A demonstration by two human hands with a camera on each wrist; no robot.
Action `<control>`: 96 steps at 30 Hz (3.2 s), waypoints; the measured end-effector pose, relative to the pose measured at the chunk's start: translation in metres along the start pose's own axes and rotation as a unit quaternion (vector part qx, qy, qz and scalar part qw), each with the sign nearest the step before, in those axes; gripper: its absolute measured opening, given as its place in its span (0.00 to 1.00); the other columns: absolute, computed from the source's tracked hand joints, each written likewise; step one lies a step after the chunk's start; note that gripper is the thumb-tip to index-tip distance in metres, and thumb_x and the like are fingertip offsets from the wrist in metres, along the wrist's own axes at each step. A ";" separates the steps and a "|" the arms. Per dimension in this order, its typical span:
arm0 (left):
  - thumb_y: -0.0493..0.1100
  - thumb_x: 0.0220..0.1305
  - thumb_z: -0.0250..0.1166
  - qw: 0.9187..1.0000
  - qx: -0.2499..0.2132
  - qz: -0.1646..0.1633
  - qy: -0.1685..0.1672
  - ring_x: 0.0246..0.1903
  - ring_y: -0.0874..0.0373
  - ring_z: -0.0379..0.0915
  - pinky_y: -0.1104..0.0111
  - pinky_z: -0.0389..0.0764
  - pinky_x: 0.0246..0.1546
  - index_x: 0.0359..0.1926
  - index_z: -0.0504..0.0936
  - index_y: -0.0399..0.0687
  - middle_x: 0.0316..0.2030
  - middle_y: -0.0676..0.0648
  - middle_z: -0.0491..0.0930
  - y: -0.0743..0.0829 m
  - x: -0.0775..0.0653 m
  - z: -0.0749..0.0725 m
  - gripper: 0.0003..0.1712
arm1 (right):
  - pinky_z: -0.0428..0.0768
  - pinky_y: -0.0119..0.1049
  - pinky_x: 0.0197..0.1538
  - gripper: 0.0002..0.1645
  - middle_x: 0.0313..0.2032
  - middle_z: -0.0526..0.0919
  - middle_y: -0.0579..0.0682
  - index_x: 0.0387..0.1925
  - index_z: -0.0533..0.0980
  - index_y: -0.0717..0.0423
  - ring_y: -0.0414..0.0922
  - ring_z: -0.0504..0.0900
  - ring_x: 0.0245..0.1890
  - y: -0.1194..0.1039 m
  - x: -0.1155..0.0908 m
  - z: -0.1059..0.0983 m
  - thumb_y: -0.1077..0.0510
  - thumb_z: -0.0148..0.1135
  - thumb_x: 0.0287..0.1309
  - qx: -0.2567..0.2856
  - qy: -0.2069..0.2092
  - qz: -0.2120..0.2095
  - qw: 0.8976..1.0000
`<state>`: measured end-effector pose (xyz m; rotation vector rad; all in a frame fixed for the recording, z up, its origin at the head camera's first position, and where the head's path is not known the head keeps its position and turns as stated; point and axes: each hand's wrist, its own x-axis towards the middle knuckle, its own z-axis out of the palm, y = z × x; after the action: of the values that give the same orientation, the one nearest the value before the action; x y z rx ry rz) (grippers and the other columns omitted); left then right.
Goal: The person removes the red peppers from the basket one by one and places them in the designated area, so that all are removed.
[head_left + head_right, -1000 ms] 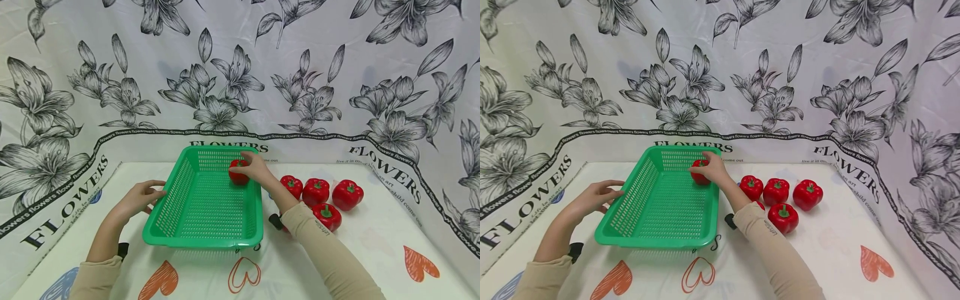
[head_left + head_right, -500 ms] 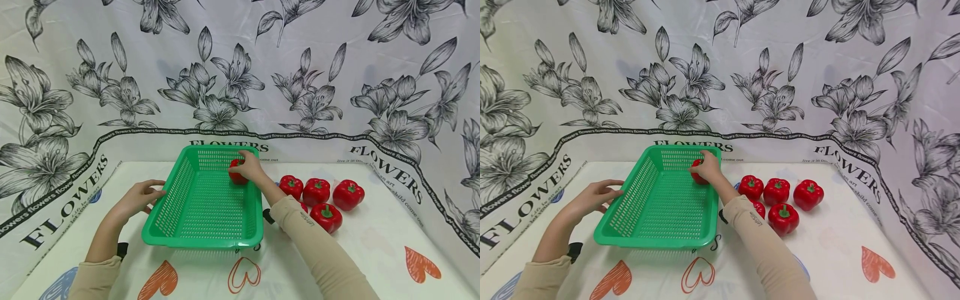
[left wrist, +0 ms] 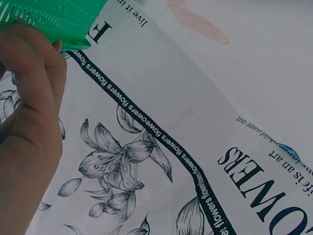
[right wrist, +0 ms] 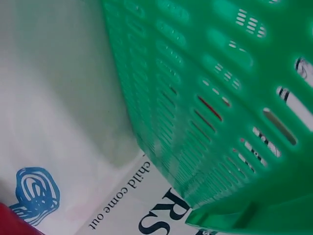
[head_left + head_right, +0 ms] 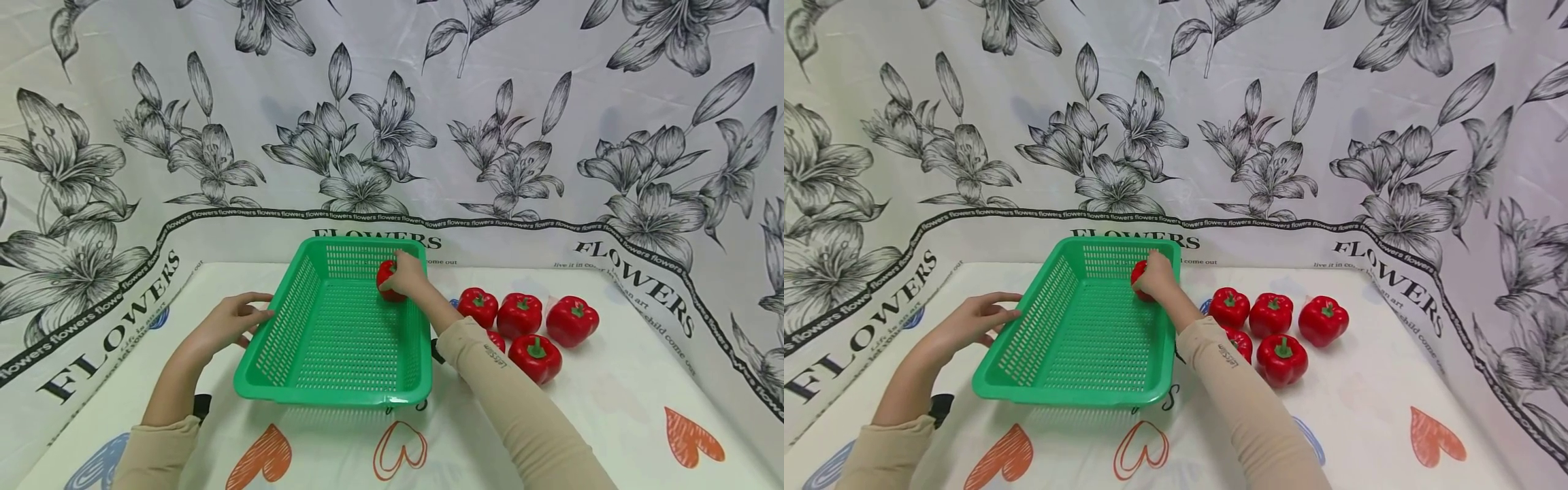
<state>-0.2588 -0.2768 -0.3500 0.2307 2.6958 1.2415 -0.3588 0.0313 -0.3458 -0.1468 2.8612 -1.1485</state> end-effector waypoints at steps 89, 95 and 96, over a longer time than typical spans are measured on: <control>0.47 0.73 0.56 1.000 -0.008 -0.002 0.000 0.32 0.59 0.79 0.64 0.85 0.28 0.69 0.61 0.30 0.44 0.33 0.83 0.001 0.002 0.000 0.33 | 0.73 0.53 0.64 0.54 0.72 0.62 0.56 0.74 0.55 0.47 0.57 0.61 0.73 0.078 -0.152 -0.114 0.47 0.74 0.51 0.152 0.053 0.020 0.987; 0.47 0.73 0.55 1.000 -0.001 -0.002 -0.002 0.32 0.59 0.79 0.64 0.84 0.28 0.69 0.60 0.29 0.47 0.30 0.81 0.001 0.001 0.000 0.33 | 0.71 0.52 0.66 0.57 0.73 0.60 0.58 0.75 0.52 0.47 0.59 0.59 0.73 0.100 -0.176 -0.133 0.44 0.73 0.51 0.142 0.074 0.047 0.986; 0.47 0.73 0.55 1.000 -0.001 -0.004 -0.002 0.32 0.59 0.79 0.64 0.84 0.28 0.69 0.60 0.29 0.47 0.29 0.81 0.001 0.001 -0.001 0.33 | 0.70 0.51 0.66 0.57 0.73 0.59 0.58 0.76 0.52 0.48 0.59 0.59 0.73 0.104 -0.179 -0.135 0.43 0.73 0.51 0.138 0.078 0.049 0.986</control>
<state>-0.2598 -0.2763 -0.3490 0.2228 2.6893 1.2398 -0.1995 0.2184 -0.3175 0.1003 2.7597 -1.5809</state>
